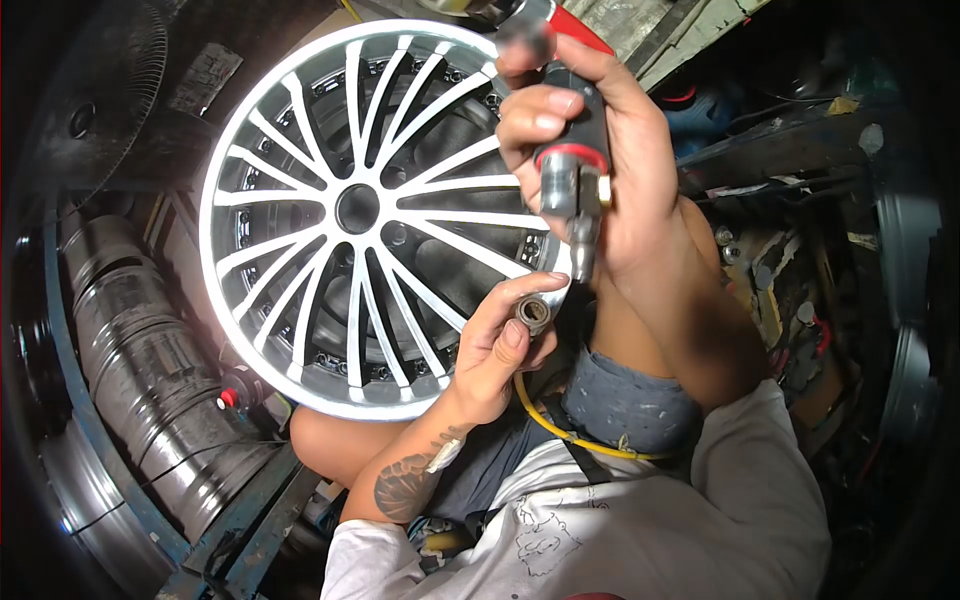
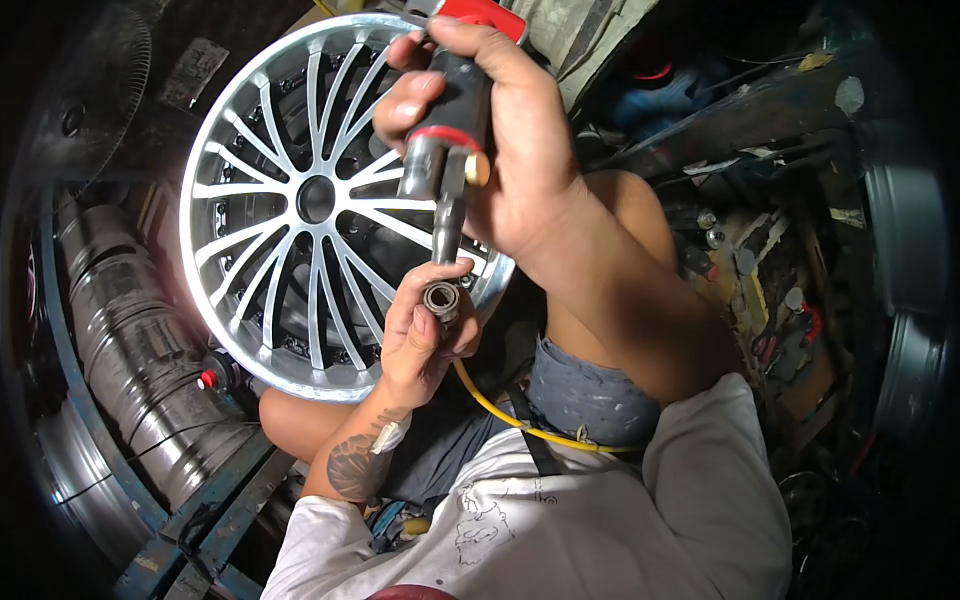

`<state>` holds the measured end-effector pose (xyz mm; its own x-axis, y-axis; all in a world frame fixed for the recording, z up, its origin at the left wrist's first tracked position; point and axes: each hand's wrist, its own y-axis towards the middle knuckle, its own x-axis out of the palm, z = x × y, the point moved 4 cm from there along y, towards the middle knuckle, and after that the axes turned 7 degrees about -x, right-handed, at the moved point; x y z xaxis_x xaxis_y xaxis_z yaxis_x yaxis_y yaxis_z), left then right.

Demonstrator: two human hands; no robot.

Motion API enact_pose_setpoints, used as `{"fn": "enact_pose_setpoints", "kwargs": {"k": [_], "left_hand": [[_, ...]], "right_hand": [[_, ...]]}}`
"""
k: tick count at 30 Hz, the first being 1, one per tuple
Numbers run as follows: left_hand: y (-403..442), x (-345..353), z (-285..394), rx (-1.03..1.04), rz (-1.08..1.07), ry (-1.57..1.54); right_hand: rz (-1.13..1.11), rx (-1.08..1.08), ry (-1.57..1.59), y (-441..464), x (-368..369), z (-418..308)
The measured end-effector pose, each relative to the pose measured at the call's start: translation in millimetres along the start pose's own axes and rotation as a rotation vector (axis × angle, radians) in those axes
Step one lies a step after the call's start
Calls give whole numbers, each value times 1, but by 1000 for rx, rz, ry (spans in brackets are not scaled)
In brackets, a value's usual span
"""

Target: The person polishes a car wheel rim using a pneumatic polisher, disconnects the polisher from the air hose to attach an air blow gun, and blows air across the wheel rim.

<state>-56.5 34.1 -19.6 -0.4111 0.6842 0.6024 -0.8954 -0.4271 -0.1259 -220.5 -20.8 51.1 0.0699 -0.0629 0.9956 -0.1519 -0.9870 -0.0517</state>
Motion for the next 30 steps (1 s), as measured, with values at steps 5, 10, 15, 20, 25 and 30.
{"fn": "enact_pose_setpoints", "kwargs": {"k": [5, 10, 15, 20, 25, 30], "left_hand": [[-4, 3, 0, 24, -36, 2], [-5, 5, -2, 34, 23, -47], [-6, 6, 1, 34, 24, -87], [-6, 10, 0, 5, 60, -52], [-6, 10, -5, -48, 78, 9], [0, 22, -11, -112, 178, 242]], "right_hand": [[66, -162, 81, 1, 0, -22], [-12, -114, 14, -5, -5, -33], [85, -238, -32, -1, -13, -46], [155, -353, 74, -1, -10, -53], [145, -291, 73, -3, -15, -58], [203, -284, -78, -7, -8, -64]]}}
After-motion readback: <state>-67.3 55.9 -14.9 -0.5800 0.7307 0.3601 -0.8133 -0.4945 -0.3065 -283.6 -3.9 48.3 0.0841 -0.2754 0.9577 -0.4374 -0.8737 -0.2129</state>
